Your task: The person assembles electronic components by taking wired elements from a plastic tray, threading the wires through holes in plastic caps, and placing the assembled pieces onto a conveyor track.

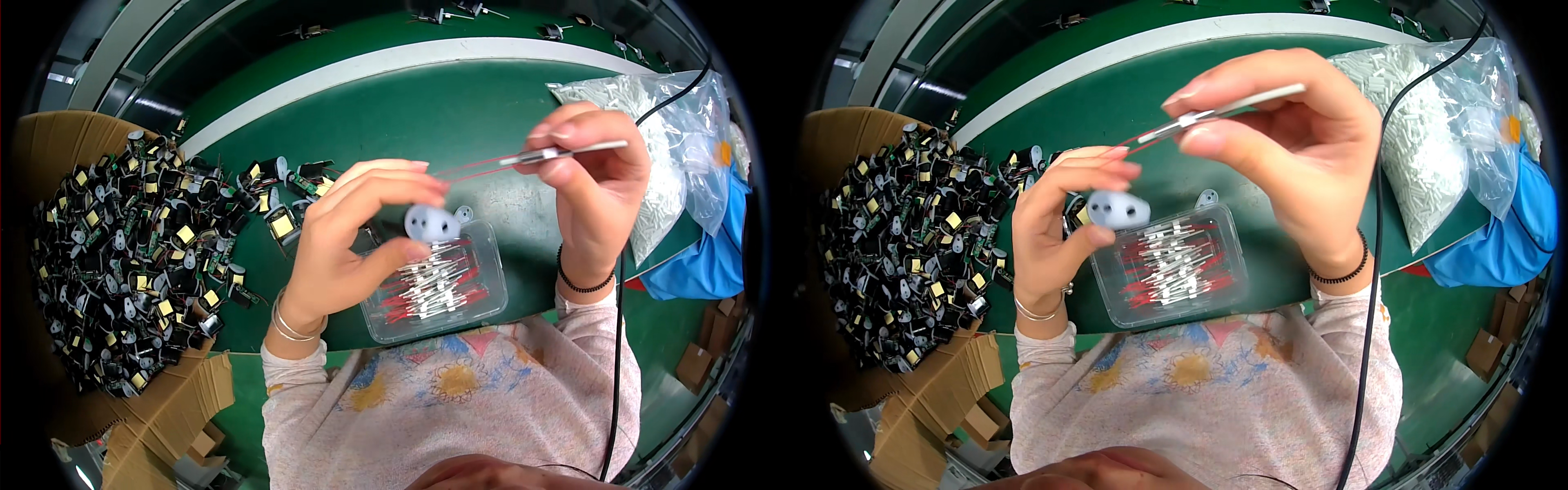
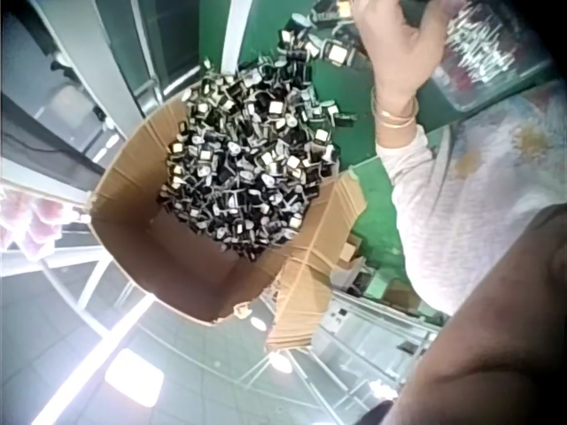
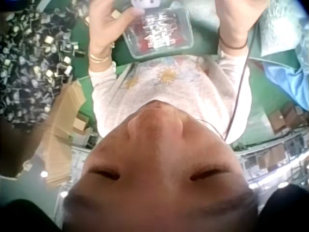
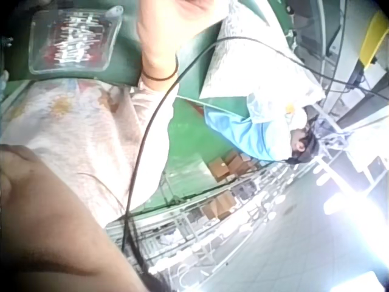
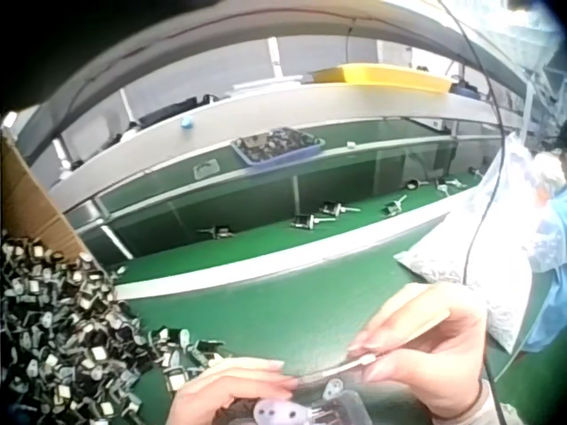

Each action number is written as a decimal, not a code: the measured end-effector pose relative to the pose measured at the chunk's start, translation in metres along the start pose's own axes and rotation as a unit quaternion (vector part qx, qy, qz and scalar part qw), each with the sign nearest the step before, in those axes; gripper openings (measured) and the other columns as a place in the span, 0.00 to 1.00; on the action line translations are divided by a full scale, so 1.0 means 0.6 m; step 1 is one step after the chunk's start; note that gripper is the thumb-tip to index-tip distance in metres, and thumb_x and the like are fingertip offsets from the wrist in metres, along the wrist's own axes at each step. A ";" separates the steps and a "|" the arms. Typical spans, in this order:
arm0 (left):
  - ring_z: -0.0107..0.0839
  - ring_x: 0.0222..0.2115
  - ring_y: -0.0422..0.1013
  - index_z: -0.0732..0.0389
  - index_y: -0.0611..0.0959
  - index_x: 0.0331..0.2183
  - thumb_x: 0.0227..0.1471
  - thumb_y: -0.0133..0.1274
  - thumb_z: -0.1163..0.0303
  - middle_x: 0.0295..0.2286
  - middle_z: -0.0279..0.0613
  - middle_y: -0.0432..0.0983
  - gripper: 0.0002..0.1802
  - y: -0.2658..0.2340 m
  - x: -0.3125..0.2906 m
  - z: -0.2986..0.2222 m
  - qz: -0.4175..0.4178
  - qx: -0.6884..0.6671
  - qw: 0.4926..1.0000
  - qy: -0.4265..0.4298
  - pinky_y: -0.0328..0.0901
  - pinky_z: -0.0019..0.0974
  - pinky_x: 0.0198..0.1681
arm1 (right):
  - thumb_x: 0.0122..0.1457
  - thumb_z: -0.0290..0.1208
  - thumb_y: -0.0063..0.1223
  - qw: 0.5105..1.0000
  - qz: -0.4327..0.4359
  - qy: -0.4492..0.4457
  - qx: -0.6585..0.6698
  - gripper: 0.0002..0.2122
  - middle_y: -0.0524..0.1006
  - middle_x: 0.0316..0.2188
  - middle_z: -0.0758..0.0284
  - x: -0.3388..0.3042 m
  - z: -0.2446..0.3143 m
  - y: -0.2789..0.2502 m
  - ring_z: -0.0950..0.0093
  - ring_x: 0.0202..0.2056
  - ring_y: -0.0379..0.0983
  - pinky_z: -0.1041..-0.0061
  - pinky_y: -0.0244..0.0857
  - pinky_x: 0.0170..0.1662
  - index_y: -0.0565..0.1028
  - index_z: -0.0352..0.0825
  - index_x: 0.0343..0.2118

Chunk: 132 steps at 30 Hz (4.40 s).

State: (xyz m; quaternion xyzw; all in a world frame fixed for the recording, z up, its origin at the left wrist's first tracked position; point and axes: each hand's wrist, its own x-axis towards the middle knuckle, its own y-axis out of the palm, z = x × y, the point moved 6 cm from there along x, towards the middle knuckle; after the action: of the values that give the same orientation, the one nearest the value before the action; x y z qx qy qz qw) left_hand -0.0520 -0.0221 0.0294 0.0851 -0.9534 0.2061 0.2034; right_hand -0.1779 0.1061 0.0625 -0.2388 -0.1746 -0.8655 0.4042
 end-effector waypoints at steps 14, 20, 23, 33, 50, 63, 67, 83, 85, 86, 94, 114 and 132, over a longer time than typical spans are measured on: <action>0.37 0.38 0.74 0.61 0.75 0.36 0.35 0.61 0.75 0.32 0.42 0.79 0.20 -0.003 -0.009 -0.034 -0.134 0.141 0.973 0.128 0.60 0.39 0.43 | 0.37 0.14 0.60 0.980 0.097 -0.105 -0.137 0.11 0.75 0.21 0.57 -0.016 0.055 0.022 0.65 0.23 0.75 0.72 0.71 0.27 0.71 0.26 0.27; 0.38 0.37 0.74 0.61 0.74 0.36 0.37 0.61 0.71 0.32 0.43 0.79 0.20 -0.003 -0.011 -0.035 -0.139 0.157 0.969 0.131 0.59 0.40 0.44 | 0.34 0.12 0.60 0.962 0.101 -0.143 -0.211 0.11 0.75 0.22 0.57 -0.024 0.069 0.029 0.64 0.25 0.76 0.74 0.72 0.28 0.73 0.26 0.25; 0.38 0.37 0.74 0.61 0.74 0.36 0.38 0.61 0.70 0.32 0.43 0.79 0.20 -0.004 -0.011 -0.034 -0.140 0.163 0.968 0.133 0.60 0.40 0.44 | 0.33 0.11 0.61 0.948 0.127 -0.178 -0.233 0.12 0.75 0.23 0.57 -0.030 0.073 0.033 0.64 0.26 0.76 0.74 0.72 0.27 0.73 0.25 0.25; 0.38 0.36 0.75 0.60 0.74 0.36 0.41 0.60 0.65 0.31 0.43 0.79 0.19 -0.004 -0.012 -0.038 -0.140 0.180 0.964 0.137 0.60 0.41 0.43 | 0.32 0.13 0.63 0.953 0.139 -0.161 -0.215 0.13 0.76 0.24 0.55 -0.025 0.075 0.035 0.66 0.24 0.76 0.76 0.71 0.26 0.73 0.24 0.25; 0.37 0.36 0.75 0.60 0.74 0.36 0.42 0.60 0.64 0.31 0.43 0.79 0.19 0.000 -0.014 -0.043 -0.147 0.210 0.956 0.144 0.60 0.40 0.43 | 0.32 0.12 0.61 0.959 0.101 -0.174 -0.199 0.13 0.76 0.24 0.56 -0.028 0.069 0.032 0.66 0.26 0.76 0.77 0.70 0.27 0.75 0.23 0.26; 0.37 0.35 0.75 0.60 0.74 0.37 0.43 0.59 0.61 0.32 0.43 0.79 0.20 -0.003 -0.017 -0.047 -0.160 0.222 0.952 0.139 0.60 0.40 0.43 | 0.34 0.14 0.58 0.945 0.105 -0.234 -0.204 0.10 0.76 0.24 0.57 -0.041 0.078 0.040 0.68 0.25 0.74 0.80 0.70 0.26 0.76 0.26 0.25; 0.36 0.35 0.74 0.60 0.74 0.37 0.43 0.59 0.61 0.33 0.42 0.79 0.20 -0.002 -0.018 -0.048 -0.155 0.235 0.949 0.139 0.59 0.39 0.44 | 0.38 0.17 0.56 0.931 0.099 -0.279 -0.215 0.05 0.76 0.24 0.57 -0.046 0.081 0.046 0.70 0.24 0.74 0.80 0.70 0.25 0.77 0.27 0.23; 0.35 0.35 0.75 0.60 0.76 0.35 0.42 0.60 0.62 0.32 0.41 0.79 0.19 -0.001 -0.017 -0.057 -0.161 0.293 0.930 0.151 0.59 0.37 0.41 | 0.47 0.27 0.54 0.919 0.114 -0.285 -0.246 0.07 0.77 0.24 0.59 -0.047 0.082 0.046 0.70 0.25 0.74 0.80 0.70 0.26 0.78 0.27 0.25; 0.35 0.35 0.75 0.60 0.76 0.35 0.42 0.60 0.62 0.32 0.41 0.79 0.18 -0.001 -0.017 -0.056 -0.163 0.294 0.929 0.152 0.59 0.37 0.41 | 0.48 0.28 0.54 0.914 0.108 -0.305 -0.244 0.08 0.76 0.24 0.59 -0.050 0.083 0.048 0.70 0.25 0.74 0.80 0.70 0.26 0.78 0.27 0.25; 0.35 0.34 0.75 0.60 0.76 0.35 0.41 0.60 0.62 0.32 0.41 0.79 0.19 -0.002 -0.017 -0.054 -0.165 0.293 0.929 0.156 0.59 0.36 0.40 | 0.48 0.29 0.53 0.912 0.105 -0.311 -0.244 0.09 0.76 0.25 0.59 -0.051 0.084 0.048 0.70 0.25 0.74 0.80 0.70 0.26 0.78 0.27 0.25; 0.34 0.32 0.75 0.59 0.75 0.37 0.41 0.61 0.60 0.32 0.41 0.79 0.21 -0.003 -0.018 -0.057 -0.176 0.288 0.928 0.156 0.59 0.35 0.38 | 0.49 0.30 0.53 0.903 0.101 -0.309 -0.280 0.10 0.75 0.26 0.58 -0.056 0.090 0.053 0.69 0.27 0.74 0.76 0.73 0.30 0.77 0.26 0.27; 0.32 0.31 0.75 0.59 0.78 0.33 0.41 0.60 0.59 0.31 0.38 0.79 0.18 0.005 -0.015 -0.063 -0.149 0.331 0.918 0.159 0.58 0.34 0.37 | 0.34 0.18 0.60 0.955 0.066 -0.200 -0.207 0.10 0.76 0.24 0.64 -0.048 0.046 0.049 0.73 0.22 0.72 0.80 0.66 0.24 0.78 0.30 0.26; 0.38 0.38 0.73 0.67 0.69 0.33 0.38 0.63 0.76 0.37 0.61 0.74 0.21 0.001 -0.031 -0.003 -0.187 -0.213 0.959 -0.020 0.67 0.33 0.42 | 0.30 0.19 0.55 0.919 0.055 -0.224 -0.319 0.14 0.75 0.23 0.67 -0.046 0.041 0.058 0.73 0.22 0.71 0.81 0.64 0.22 0.78 0.32 0.26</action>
State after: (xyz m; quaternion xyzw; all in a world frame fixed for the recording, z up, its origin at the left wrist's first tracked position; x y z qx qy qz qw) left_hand -0.0349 -0.0193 0.0229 0.2203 -0.9463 -0.0450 0.2324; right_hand -0.1286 0.1135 0.0713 -0.5518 0.0386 -0.7757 0.3039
